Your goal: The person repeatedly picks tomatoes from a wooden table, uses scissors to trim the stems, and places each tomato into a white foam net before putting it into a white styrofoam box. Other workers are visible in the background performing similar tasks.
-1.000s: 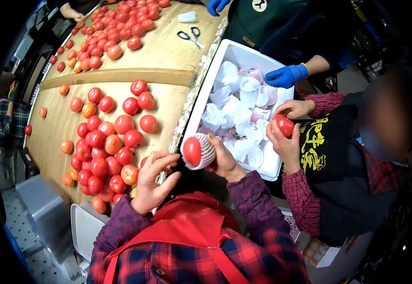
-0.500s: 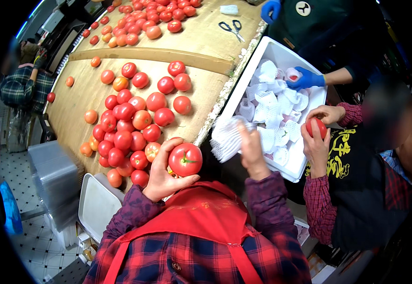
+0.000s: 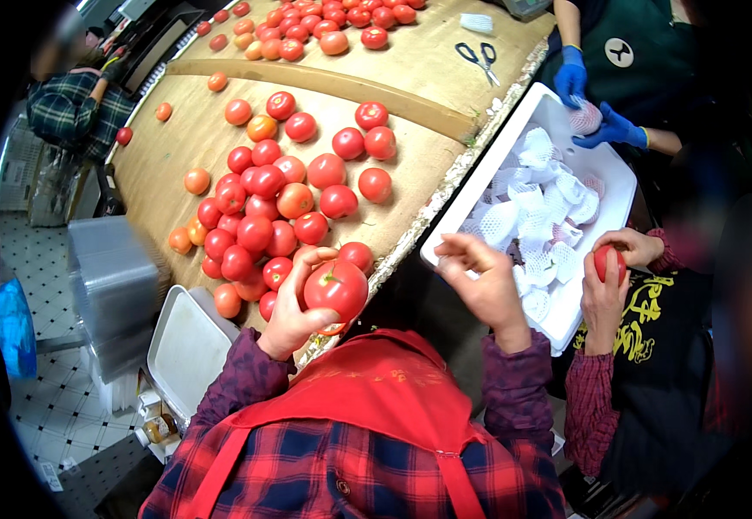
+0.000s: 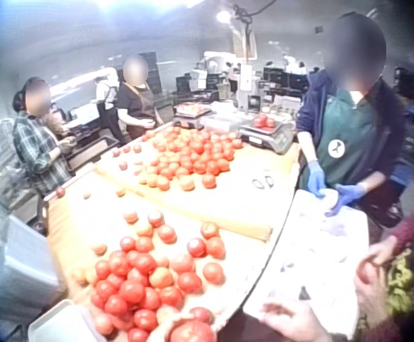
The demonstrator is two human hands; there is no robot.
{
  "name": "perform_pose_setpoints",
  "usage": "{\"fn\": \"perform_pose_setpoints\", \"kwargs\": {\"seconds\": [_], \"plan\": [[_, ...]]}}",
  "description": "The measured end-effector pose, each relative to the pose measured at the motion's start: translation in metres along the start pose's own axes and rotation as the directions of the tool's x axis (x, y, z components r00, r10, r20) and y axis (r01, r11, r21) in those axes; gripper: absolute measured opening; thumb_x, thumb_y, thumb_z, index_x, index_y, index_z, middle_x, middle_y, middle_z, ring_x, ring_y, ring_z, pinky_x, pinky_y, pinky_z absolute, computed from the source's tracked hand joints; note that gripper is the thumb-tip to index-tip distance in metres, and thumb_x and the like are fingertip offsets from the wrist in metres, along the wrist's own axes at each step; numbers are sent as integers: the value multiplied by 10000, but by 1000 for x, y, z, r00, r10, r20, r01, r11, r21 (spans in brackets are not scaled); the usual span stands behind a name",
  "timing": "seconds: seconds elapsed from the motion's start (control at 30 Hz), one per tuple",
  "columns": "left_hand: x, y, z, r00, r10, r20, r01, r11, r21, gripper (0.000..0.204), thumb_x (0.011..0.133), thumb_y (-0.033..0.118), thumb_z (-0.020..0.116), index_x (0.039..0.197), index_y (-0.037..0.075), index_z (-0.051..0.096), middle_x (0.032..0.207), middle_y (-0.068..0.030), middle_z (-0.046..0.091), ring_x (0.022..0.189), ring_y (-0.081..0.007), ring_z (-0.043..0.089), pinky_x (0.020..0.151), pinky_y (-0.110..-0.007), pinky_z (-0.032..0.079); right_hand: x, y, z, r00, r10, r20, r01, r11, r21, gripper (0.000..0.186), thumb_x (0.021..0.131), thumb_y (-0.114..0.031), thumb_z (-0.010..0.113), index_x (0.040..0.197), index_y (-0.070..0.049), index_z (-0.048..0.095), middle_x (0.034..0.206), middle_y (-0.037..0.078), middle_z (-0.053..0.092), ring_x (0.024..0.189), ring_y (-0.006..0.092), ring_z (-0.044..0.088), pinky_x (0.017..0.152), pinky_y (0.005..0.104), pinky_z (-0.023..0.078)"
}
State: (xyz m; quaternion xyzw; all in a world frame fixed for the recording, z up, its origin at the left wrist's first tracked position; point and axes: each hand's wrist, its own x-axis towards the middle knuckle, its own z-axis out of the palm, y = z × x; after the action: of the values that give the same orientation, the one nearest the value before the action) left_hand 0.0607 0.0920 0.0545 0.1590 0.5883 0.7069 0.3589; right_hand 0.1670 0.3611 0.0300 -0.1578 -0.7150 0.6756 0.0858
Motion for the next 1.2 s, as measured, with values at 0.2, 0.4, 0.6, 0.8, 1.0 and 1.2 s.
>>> {"fn": "perform_pose_setpoints", "kwargs": {"seconds": [0.2, 0.4, 0.6, 0.8, 1.0, 1.2], "plan": [[-9, -7, -24, 964, -255, 75, 166, 358, -919, 739, 920, 681, 341, 1238, 27, 475, 968, -237, 612, 687, -266, 630, 633, -329, 551, 9, 11, 82, 946, 168, 276, -133, 981, -141, 254, 884, -126, 650, 1095, 16, 647, 842, 90, 698, 715, 98, 636, 662, 245, 518], [-25, -10, -38, 950, -299, -93, 17, 345, -938, 654, 935, 627, 393, 1187, 33, 501, 945, -221, 592, 668, -221, 573, 602, -293, 520, 10, 51, 160, 859, 33, 512, 289, 793, -537, 286, 816, -262, 670, 981, -29, 649, 815, 197, 675, 739, 343, 671, 658, 426, 532], [-42, -10, -56, 953, -257, -160, -38, 423, -905, 638, 907, 593, 490, 1215, 33, 498, 983, -204, 592, 771, -245, 607, 659, -298, 558, 8, 78, 211, 765, 116, 633, 464, 583, -667, 300, 742, -230, 701, 977, -52, 650, 1014, 157, 632, 994, 302, 596, 788, 442, 516], [-60, -6, -72, 947, -155, -283, -159, 540, -827, 674, 857, 534, 609, 1300, 54, 443, 1118, -181, 578, 870, -288, 637, 683, -343, 553, 12, 68, 218, 670, 199, 715, 551, 513, -658, 326, 749, -198, 668, 1030, -52, 588, 899, 158, 663, 832, 347, 666, 710, 458, 527], [-70, 16, -75, 919, 60, -389, -230, 884, -407, 787, 738, 442, 760, 1331, 92, 378, 1166, -137, 552, 876, -214, 605, 592, -270, 466, 13, 28, 147, 588, 215, 780, 459, 705, -541, 383, 819, -305, 654, 1175, -173, 602, 849, 185, 676, 803, 381, 659, 698, 468, 520], [-74, 40, -72, 944, 85, -318, -106, 993, -50, 743, 681, 248, 796, 1304, 59, 438, 1211, -100, 540, 1082, -187, 582, 944, -331, 471, 5, -39, 74, 756, -216, 618, 440, 866, -236, 441, 724, -43, 760, 1149, -68, 647, 772, 106, 580, 667, 253, 578, 595, 338, 457]]}}
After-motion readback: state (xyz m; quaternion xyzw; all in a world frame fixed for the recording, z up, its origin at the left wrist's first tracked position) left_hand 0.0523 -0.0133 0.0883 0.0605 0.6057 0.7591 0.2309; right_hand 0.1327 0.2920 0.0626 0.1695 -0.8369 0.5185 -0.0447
